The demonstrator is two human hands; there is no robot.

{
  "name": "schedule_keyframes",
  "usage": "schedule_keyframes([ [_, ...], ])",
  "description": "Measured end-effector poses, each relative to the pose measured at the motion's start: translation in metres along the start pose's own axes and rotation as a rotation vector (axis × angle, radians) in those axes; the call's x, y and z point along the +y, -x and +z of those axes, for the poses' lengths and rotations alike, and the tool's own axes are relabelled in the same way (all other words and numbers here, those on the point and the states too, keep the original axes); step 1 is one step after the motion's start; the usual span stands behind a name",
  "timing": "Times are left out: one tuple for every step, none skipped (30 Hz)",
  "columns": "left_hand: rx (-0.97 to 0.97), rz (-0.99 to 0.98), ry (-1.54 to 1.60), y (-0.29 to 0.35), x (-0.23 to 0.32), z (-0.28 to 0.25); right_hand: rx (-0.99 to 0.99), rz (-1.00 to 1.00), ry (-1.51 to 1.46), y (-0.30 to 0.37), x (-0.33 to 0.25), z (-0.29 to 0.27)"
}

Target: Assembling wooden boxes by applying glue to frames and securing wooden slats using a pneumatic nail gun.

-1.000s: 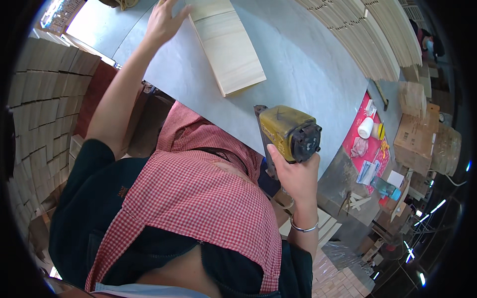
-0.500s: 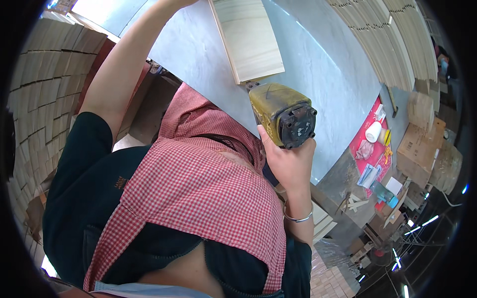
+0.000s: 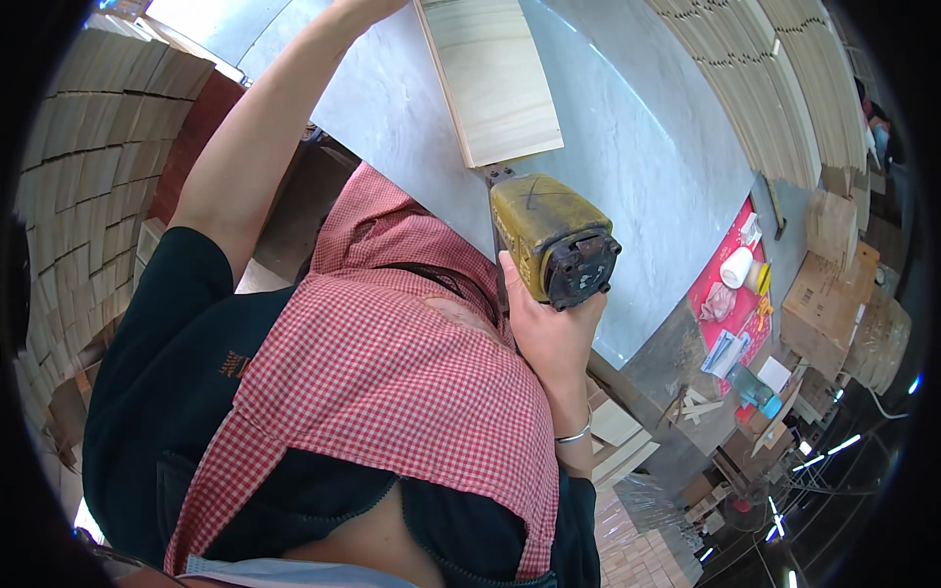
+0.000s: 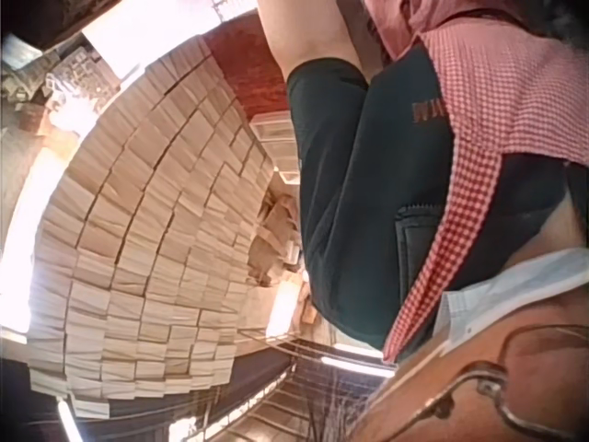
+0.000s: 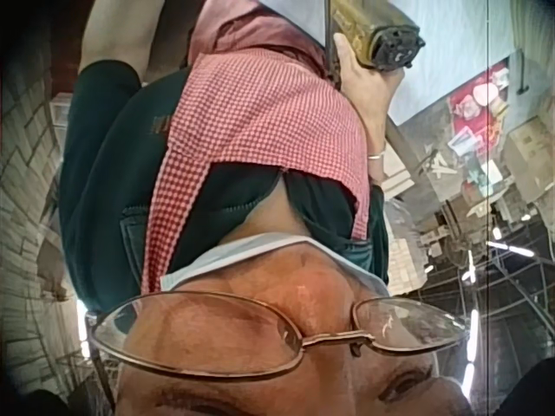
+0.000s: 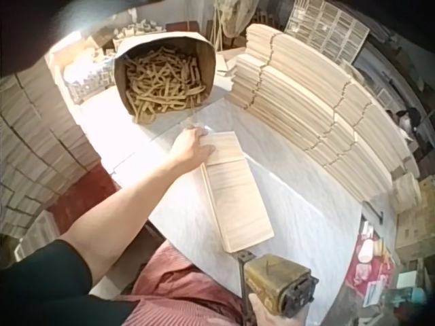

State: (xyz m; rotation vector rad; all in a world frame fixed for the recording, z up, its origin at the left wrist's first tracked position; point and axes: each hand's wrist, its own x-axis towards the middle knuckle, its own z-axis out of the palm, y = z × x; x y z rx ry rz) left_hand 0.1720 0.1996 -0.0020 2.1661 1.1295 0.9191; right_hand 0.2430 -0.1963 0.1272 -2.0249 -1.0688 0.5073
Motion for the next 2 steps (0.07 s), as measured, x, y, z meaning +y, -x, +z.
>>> schedule_keyframes([
  [0.026,-0.024,-0.004,0.0029,0.0010,0.0034,0.004,-0.006,0.005,-0.0001,0.0007,-0.0001],
  [0.026,-0.027,-0.005,0.0040,0.0007,0.0035,0.001,-0.005,0.005,-0.0003,0.0003,-0.0015],
])
